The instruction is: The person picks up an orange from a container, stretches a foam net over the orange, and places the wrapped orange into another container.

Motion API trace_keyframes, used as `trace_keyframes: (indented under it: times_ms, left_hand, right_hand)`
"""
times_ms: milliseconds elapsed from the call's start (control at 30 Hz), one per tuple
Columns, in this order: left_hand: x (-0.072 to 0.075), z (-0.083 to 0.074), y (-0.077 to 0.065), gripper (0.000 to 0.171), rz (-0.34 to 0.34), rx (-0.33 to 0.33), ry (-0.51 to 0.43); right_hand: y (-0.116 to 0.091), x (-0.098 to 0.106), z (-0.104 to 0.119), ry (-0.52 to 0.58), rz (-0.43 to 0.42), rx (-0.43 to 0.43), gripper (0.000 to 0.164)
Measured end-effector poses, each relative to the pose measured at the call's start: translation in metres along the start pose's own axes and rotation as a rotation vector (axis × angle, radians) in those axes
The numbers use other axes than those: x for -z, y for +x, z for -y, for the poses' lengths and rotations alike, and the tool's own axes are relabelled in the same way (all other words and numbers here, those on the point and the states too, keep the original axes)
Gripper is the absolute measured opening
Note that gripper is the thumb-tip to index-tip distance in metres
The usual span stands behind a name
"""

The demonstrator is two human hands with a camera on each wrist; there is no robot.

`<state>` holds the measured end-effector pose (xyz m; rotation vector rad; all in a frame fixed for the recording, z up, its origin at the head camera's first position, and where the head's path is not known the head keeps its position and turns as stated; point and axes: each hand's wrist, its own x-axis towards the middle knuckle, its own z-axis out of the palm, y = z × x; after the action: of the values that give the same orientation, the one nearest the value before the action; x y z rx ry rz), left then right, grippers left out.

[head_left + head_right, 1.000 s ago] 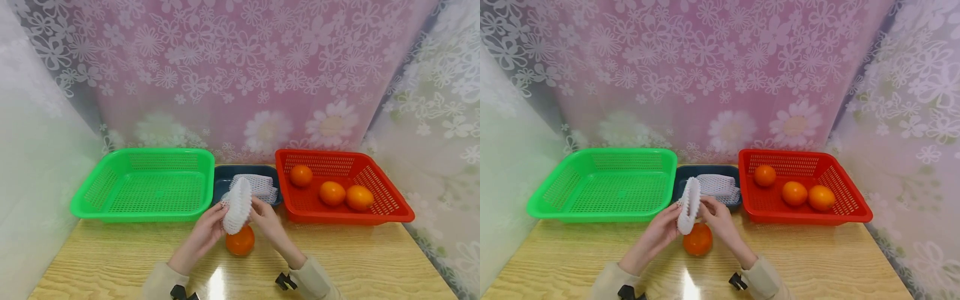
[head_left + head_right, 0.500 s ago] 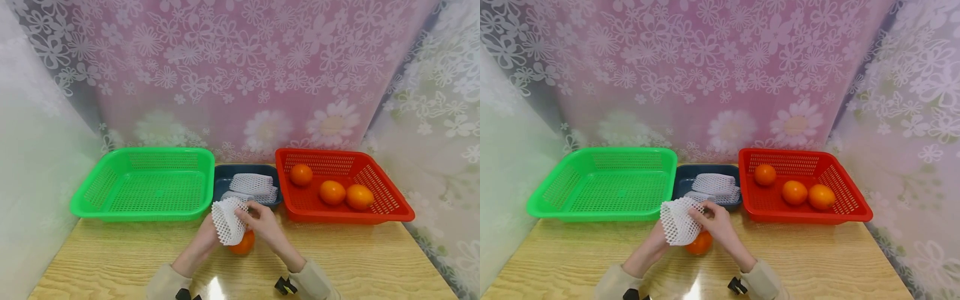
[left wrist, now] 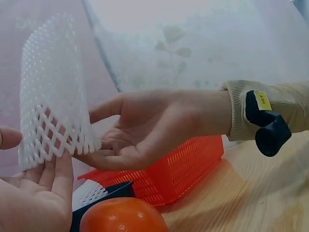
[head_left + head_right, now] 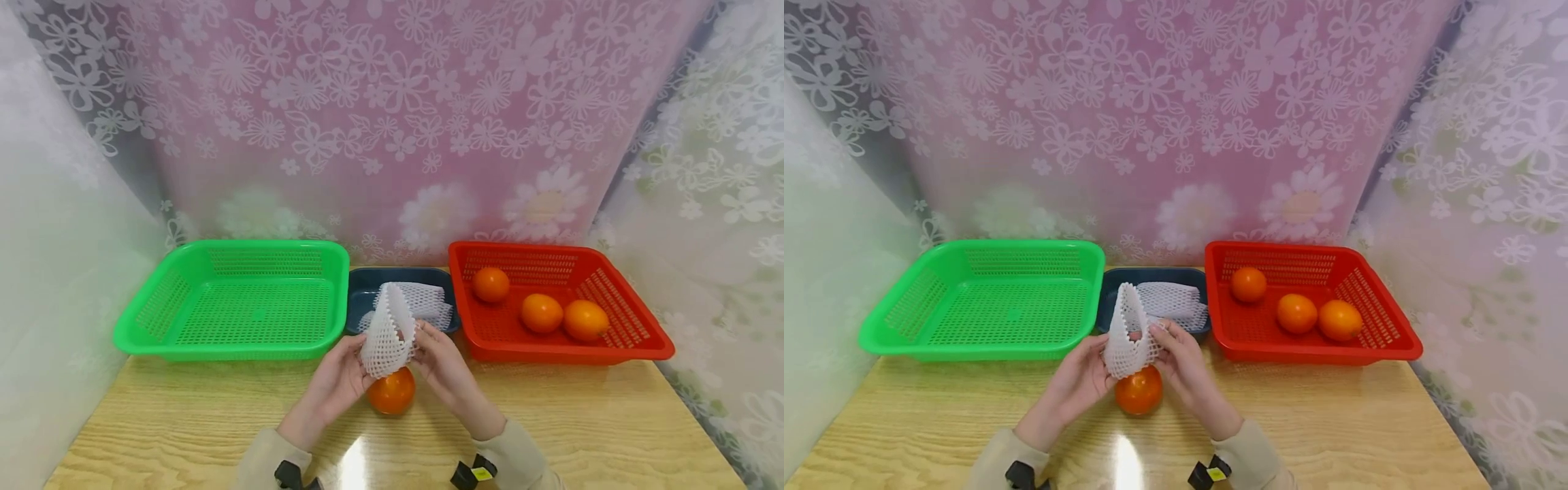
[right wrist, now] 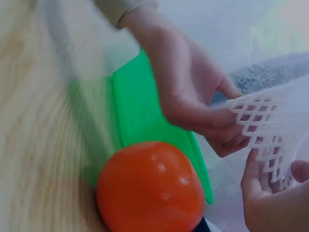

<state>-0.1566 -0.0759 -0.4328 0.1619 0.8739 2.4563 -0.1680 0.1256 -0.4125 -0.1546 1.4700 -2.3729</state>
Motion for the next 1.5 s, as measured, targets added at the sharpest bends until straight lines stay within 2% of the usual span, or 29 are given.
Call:
trace_keyframes:
  times_ms: [100,200,333,533,767,1000,1100,1267,1400,1500]
  left_hand:
    - [0.002,-0.001,-0.002,0.033,-0.016,0.015,-0.022]
    - [0.004,0.000,-0.005,0.033,-0.037,0.027,-0.014]
    - [0.009,0.003,-0.008,0.032,-0.062,0.037,0.035]
    - [0.020,0.013,-0.013,0.031,-0.106,0.086,0.141]
    - [0.030,0.023,-0.017,0.025,-0.207,0.106,0.210]
    - [0.037,0.031,-0.017,0.022,-0.271,0.105,0.245]
    - [0.039,0.035,-0.017,0.026,-0.324,0.098,0.280]
    - [0.040,0.038,-0.017,0.038,-0.361,0.076,0.426]
    - [0.038,0.040,-0.016,0.032,-0.360,0.065,0.552]
    - [0.037,0.040,-0.017,0.026,-0.354,0.059,0.601]
  right_hand:
    - [-0.002,0.006,-0.001,0.147,0.083,-0.033,0.028]
    - [-0.004,0.012,-0.003,0.170,0.128,-0.033,0.030]
    - [-0.009,0.020,-0.008,0.082,0.112,-0.039,0.028]
    - [-0.013,0.026,-0.019,-0.071,-0.003,-0.115,0.022]
    - [-0.014,0.032,-0.032,-0.184,-0.092,-0.166,0.009]
    - [-0.014,0.036,-0.037,-0.216,-0.119,-0.202,0.011]
    - [-0.013,0.039,-0.040,-0.242,-0.128,-0.220,0.015]
    - [-0.012,0.045,-0.043,-0.310,-0.111,-0.246,0.018]
    - [-0.011,0.048,-0.044,-0.369,-0.079,-0.255,0.018]
    - [-0.010,0.049,-0.044,-0.392,-0.044,-0.247,0.017]
